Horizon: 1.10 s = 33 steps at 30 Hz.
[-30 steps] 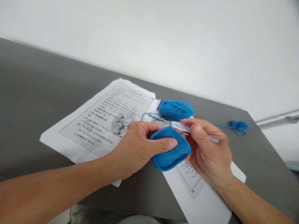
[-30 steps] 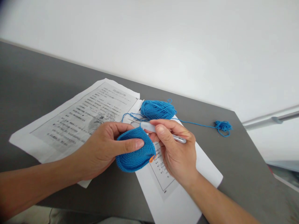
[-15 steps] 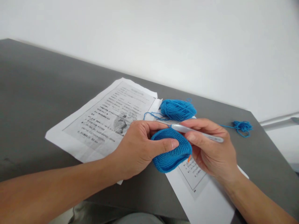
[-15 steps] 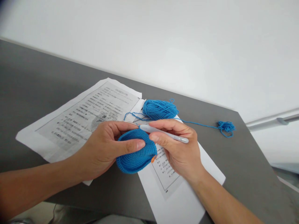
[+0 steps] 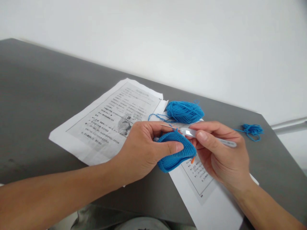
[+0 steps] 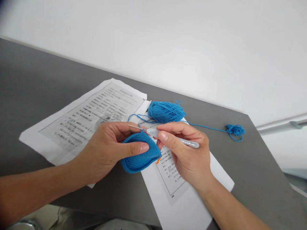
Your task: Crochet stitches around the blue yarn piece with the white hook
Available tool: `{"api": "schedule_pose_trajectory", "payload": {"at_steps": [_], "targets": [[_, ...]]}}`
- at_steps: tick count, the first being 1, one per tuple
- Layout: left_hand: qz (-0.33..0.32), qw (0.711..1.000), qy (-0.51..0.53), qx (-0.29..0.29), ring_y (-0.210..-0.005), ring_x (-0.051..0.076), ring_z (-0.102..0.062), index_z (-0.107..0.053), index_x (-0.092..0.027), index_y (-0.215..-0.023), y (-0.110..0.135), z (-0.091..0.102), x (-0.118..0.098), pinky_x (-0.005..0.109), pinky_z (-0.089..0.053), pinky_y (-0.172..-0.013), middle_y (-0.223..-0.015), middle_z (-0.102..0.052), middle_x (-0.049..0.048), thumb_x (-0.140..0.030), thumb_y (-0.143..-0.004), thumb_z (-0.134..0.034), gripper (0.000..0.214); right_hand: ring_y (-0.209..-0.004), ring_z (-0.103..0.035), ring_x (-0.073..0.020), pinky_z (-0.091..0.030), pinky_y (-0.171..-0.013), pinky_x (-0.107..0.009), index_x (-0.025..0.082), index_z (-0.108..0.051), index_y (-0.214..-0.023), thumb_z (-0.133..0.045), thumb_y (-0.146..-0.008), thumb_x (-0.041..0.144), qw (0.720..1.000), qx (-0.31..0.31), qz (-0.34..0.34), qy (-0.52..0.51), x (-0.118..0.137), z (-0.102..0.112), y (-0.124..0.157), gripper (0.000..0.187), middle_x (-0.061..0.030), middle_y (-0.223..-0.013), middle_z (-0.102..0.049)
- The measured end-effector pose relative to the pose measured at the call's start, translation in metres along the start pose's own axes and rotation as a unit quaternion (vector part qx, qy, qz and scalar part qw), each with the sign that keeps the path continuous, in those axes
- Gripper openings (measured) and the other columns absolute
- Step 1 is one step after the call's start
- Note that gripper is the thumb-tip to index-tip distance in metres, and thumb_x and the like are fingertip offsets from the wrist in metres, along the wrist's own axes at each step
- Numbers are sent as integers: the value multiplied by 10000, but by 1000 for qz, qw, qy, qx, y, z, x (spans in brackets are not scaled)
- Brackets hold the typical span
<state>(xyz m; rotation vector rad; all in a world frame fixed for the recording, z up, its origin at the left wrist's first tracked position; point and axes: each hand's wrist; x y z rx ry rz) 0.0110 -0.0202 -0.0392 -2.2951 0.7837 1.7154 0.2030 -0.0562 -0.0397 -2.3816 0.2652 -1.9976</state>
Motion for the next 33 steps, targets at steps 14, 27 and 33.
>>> {"api": "schedule_pose_trajectory", "payload": {"at_steps": [14, 27, 33], "targets": [[7, 1000, 7, -11, -816, 217, -788, -666, -208, -1486, 4, 0, -3, 300, -602, -730, -890, -844, 25, -147, -711, -933, 821, -601, -751, -118, -640, -593, -190, 295, -883, -899, -985, -793, 401, 1000, 3, 17, 20, -3, 3, 4, 181, 1, -730, -829], [-2, 1000, -3, -13, -595, 98, -623, -441, -225, -1680, 5, -4, -9, 166, -486, -538, -760, -748, -42, -98, -737, -907, 1059, -648, -790, -148, -679, -660, -233, 328, -897, -953, -936, -846, 466, 999, 7, 38, 38, -3, 2, 7, 178, -5, -762, -846], [-6, 998, 55, 12, -605, 71, -624, -539, -263, -1601, 7, 0, -4, 142, -508, -568, -783, -752, -52, -46, -758, -891, 939, -782, -843, -175, -703, -730, -223, 335, -896, -915, -1016, -731, 449, 997, -3, 59, 57, -3, 1, 7, 247, -11, -914, -886]]}}
Point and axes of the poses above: each hand's wrist, its own y-axis away from the middle knuckle, its own z-axis out of the back of the hand, x = y × z
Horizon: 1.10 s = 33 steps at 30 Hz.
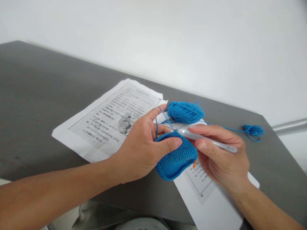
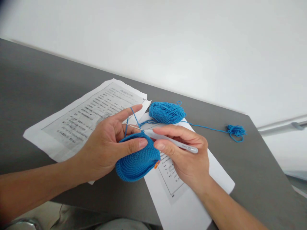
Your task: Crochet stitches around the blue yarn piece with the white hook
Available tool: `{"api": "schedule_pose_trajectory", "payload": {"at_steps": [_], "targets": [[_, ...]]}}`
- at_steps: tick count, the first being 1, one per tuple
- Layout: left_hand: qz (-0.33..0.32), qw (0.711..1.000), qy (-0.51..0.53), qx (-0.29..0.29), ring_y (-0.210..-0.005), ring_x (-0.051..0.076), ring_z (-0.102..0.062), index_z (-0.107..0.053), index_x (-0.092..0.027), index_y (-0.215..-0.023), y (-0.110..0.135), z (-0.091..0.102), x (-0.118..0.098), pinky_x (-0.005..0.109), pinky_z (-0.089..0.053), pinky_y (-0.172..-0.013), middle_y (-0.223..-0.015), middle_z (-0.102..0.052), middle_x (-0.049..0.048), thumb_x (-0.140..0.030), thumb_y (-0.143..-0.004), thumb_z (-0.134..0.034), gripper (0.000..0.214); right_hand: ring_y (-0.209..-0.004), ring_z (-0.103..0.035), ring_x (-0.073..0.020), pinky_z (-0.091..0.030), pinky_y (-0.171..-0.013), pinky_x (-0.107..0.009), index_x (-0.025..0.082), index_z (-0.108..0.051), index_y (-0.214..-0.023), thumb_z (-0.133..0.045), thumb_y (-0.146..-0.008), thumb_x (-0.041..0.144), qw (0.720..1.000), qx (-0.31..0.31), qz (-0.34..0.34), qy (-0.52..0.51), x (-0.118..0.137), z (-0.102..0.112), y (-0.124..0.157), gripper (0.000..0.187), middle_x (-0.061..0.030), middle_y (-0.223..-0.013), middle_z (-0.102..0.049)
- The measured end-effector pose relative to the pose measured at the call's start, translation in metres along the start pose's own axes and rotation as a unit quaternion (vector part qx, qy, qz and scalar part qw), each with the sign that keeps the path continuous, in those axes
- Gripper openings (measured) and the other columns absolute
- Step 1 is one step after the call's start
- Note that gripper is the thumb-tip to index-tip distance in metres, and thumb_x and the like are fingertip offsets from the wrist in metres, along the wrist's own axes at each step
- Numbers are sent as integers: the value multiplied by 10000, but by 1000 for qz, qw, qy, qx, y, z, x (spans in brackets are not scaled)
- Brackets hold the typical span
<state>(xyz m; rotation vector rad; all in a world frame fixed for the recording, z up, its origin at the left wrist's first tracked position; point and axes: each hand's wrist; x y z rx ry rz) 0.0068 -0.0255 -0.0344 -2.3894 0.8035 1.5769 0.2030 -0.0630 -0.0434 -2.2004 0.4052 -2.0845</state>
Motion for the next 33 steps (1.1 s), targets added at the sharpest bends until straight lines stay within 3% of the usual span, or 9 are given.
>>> {"api": "schedule_pose_trajectory", "payload": {"at_steps": [6, 13, 19, 25, 33], "targets": [[5, 1000, 26, 6, -647, 92, -661, -631, -270, -1500, -2, 2, 3, 185, -548, -628, -814, -755, -34, -52, -747, -913, 833, -773, -823, -125, -667, -729, -156, 348, -897, -930, -1014, -745, 418, 1000, -17, -6, 8, -1, 3, 3, 230, 10, -910, -883], [43, 995, 88, 17, -679, 138, -715, -641, -219, -1416, -2, -2, -1, 253, -602, -688, -818, -768, -13, -50, -687, -955, 811, -779, -828, -159, -691, -718, -207, 353, -896, -929, -1007, -754, 423, 1000, -19, -5, 15, -1, 1, 5, 219, -6, -907, -881], [55, 992, 114, 23, -695, 137, -719, -577, -221, -1430, -3, -2, -3, 231, -583, -684, -820, -771, -15, -23, -655, -972, 893, -773, -832, -197, -704, -680, -270, 368, -895, -932, -999, -758, 454, 999, -17, 3, 33, 3, 3, 5, 220, -17, -918, -882], [43, 993, 101, 41, -722, 155, -764, -535, -248, -1497, -3, -2, -1, 262, -602, -734, -870, -804, -16, -56, -726, -948, 896, -645, -757, -158, -655, -619, -268, 329, -897, -977, -936, -857, 419, 999, 5, 41, 27, 5, 6, 3, 155, -15, -778, -838], [18, 999, 34, 25, -674, 174, -767, -563, -265, -1538, -1, 0, -1, 274, -608, -660, -786, -752, -43, -202, -838, -920, 788, -670, -745, -185, -651, -629, -331, 294, -882, -1017, -830, -962, 439, 996, 14, 71, 47, 11, 11, 4, 163, -34, -777, -819]]}}
Point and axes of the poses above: each hand's wrist, its own y-axis away from the middle knuckle, its own z-axis out of the back of the hand, x = y × z
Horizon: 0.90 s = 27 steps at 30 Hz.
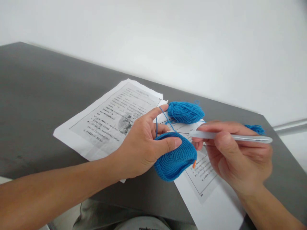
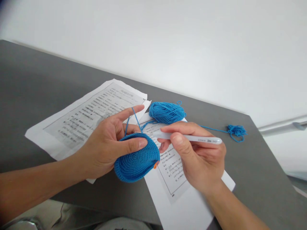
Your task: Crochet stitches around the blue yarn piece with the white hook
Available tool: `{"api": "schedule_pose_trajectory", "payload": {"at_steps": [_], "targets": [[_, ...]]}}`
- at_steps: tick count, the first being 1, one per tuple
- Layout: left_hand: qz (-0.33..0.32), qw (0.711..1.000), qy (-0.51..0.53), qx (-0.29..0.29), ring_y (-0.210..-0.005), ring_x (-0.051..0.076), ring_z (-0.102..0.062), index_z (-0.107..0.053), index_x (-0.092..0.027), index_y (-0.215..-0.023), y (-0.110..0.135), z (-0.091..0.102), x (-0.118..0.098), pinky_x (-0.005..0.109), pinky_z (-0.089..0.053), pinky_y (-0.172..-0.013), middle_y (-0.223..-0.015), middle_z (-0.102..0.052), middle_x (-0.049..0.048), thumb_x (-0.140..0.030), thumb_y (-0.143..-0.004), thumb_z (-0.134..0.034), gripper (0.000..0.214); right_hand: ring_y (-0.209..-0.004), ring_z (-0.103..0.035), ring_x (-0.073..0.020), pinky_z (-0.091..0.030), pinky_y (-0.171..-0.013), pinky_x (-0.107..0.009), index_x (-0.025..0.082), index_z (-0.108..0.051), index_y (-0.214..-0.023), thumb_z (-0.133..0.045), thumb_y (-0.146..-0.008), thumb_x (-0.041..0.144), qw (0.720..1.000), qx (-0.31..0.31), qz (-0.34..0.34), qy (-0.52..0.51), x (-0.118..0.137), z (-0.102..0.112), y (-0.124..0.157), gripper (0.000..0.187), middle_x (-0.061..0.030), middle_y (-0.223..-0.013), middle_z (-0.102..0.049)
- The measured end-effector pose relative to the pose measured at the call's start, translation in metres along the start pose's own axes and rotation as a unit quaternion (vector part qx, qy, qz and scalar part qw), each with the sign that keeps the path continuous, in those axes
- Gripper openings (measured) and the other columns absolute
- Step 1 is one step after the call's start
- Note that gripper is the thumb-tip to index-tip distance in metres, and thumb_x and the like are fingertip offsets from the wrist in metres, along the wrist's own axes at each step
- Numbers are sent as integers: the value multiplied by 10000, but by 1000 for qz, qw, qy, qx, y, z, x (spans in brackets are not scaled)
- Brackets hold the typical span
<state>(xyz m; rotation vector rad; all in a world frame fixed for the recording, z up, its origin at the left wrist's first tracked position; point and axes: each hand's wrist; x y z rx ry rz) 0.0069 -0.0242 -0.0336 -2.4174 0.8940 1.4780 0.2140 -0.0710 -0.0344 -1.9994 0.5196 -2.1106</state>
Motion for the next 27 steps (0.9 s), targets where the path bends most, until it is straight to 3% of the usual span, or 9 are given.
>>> {"api": "schedule_pose_trajectory", "payload": {"at_steps": [7, 12, 22, 27], "targets": [[-5, 999, -15, -30, -573, 102, -664, -525, -235, -1586, -2, 1, 1, 181, -513, -552, -751, -740, -54, -127, -772, -931, 916, -667, -736, -229, -624, -643, -415, 342, -883, -1038, -800, -991, 376, 997, -6, 55, 49, 1, 4, 0, 102, -30, -737, -802], [-8, 1000, -3, -20, -554, 79, -646, -561, -231, -1539, -4, 0, -1, 148, -476, -523, -738, -748, -66, -38, -734, -908, 899, -621, -712, -223, -589, -611, -425, 370, -886, -1027, -802, -990, 363, 993, -17, 95, 74, 1, 5, 1, 92, -21, -737, -801], [-28, 993, -101, -59, -520, 76, -526, -418, -173, -1657, 0, -6, -9, 167, -416, -476, -695, -673, -73, -95, -750, -881, 1021, -668, -722, -234, -620, -653, -471, 369, -889, -1036, -827, -965, 348, 989, -28, 110, 97, 2, 2, 4, 96, -32, -834, -828], [-59, 983, -156, -74, -528, 72, -473, -404, -144, -1668, -1, -7, -10, 163, -374, -459, -694, -653, -66, -116, -785, -840, 985, -715, -741, -259, -633, -628, -467, 367, -872, -1112, -794, -978, 251, 975, -24, 179, 130, -2, 4, 3, 193, -33, -811, -828]]}}
Point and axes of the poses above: each hand's wrist, its own y-axis away from the middle knuckle, its own z-axis out of the back of the hand, x = y × z
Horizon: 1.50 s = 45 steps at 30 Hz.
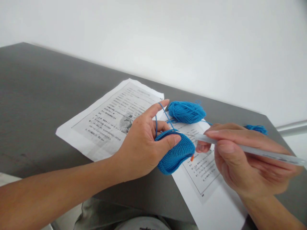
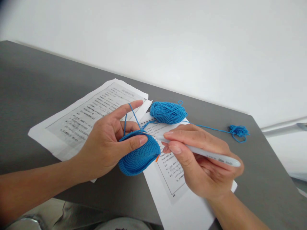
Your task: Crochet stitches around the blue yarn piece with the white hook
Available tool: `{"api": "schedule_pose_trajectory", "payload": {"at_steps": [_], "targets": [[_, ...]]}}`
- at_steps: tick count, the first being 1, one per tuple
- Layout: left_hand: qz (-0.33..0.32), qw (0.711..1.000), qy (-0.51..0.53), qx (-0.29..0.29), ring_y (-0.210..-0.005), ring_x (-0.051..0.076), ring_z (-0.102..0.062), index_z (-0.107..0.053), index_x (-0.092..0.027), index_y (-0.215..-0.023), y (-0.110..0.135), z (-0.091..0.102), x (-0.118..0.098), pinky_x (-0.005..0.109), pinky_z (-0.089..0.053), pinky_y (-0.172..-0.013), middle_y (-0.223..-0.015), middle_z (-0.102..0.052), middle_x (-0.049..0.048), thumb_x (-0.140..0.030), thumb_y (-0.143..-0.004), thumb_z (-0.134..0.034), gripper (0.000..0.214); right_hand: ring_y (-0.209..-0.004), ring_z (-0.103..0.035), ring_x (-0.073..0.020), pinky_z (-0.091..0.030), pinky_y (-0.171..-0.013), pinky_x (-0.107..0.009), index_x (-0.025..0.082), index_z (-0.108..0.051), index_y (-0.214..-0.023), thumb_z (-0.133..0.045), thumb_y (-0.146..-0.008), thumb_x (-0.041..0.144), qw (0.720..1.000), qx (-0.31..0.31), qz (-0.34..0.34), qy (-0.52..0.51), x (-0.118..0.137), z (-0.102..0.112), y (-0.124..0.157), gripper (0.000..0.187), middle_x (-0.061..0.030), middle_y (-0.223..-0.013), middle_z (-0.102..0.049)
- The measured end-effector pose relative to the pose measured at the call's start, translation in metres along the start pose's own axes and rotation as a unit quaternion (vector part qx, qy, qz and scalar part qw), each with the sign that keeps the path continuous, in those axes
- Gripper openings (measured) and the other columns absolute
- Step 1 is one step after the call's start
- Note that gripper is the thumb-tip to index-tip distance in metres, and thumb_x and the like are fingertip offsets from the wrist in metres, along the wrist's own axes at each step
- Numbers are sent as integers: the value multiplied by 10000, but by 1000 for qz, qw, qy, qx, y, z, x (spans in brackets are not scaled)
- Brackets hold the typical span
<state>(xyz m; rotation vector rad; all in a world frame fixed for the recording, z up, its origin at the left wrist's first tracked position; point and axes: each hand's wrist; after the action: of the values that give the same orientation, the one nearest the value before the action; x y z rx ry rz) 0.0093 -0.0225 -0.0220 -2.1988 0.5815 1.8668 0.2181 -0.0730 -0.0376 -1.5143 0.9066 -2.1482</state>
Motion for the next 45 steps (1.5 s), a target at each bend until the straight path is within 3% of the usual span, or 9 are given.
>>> {"api": "schedule_pose_trajectory", "payload": {"at_steps": [6, 10, 17, 21, 26, 31, 36, 40, 45], "targets": [[-24, 998, -43, -31, -545, 81, -473, -405, -162, -1676, 2, -3, 0, 177, -376, -466, -696, -623, -75, -102, -821, -785, 937, -744, -751, -224, -625, -544, -408, 291, -839, -1206, -765, -951, 93, 996, 57, 50, 52, 3, 6, -1, 330, -55, -988, -835], [-39, 997, -60, -42, -557, 90, -498, -393, -201, -1692, 3, -3, 3, 197, -394, -486, -732, -647, -59, -136, -863, -767, 912, -715, -764, -200, -615, -514, -357, 273, -824, -1195, -790, -934, 81, 984, 100, 93, 112, 12, 6, -6, 326, -40, -937, -832], [-80, 985, -137, -61, -607, 123, -520, -395, -231, -1700, 2, -1, 8, 230, -424, -551, -709, -637, -51, -217, -927, -757, 854, -837, -795, -200, -680, -676, -337, 190, -789, -1179, -837, -918, 111, 950, 113, 178, 229, 14, 7, -1, 278, -62, -1028, -833], [-95, 980, -159, -70, -619, 139, -523, -428, -224, -1683, 1, -1, 11, 245, -435, -569, -688, -637, -48, -243, -931, -754, 820, -833, -799, -208, -692, -691, -346, 155, -784, -1149, -820, -930, 97, 934, 113, 223, 257, 16, 1, 2, 229, -70, -993, -836], [-85, 980, -159, -79, -622, 151, -547, -417, -208, -1687, -1, -1, 10, 254, -448, -572, -717, -696, -20, -250, -914, -760, 847, -796, -809, -219, -711, -673, -372, 192, -760, -1173, -796, -924, 31, 932, 114, 206, 276, 23, -7, 0, 298, -58, -963, -844], [-100, 981, -156, -55, -554, 109, -445, -447, -197, -1675, 1, -5, 11, 211, -371, -509, -627, -598, -73, -156, -916, -709, 803, -821, -812, -200, -714, -709, -336, 157, -733, -1173, -779, -948, 32, 920, 139, 225, 290, 21, -12, -4, 261, -77, -978, -845], [-82, 992, -84, -41, -542, 82, -444, -494, -185, -1643, 5, -8, 8, 185, -359, -487, -642, -627, -78, -143, -880, -769, 812, -797, -790, -187, -679, -654, -296, 150, -770, -1153, -814, -911, 21, 950, 92, 216, 207, 12, -12, -4, 277, -81, -941, -834], [-38, 999, 14, -28, -604, 110, -601, -498, -189, -1634, 5, -8, 4, 214, -474, -555, -811, -798, 2, -172, -853, -822, 846, -762, -774, -176, -660, -615, -293, 195, -795, -1159, -810, -892, 15, 974, 83, 146, 152, 11, -12, -1, 322, -63, -923, -828], [-32, 998, 55, -28, -723, 177, -741, -529, -210, -1617, 6, -8, 2, 253, -549, -628, -877, -847, 37, -193, -807, -900, 891, -759, -789, -191, -651, -590, -305, 210, -806, -1210, -791, -870, -11, 988, 73, 112, 82, 11, -14, 0, 406, -74, -958, -837]]}}
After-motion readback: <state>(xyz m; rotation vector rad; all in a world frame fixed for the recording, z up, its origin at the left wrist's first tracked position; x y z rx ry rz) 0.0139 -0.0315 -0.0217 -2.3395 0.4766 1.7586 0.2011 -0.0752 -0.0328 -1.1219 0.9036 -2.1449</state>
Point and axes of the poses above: each hand's wrist, its own y-axis away from the middle knuckle, its own z-axis out of the back of the hand, x = y × z
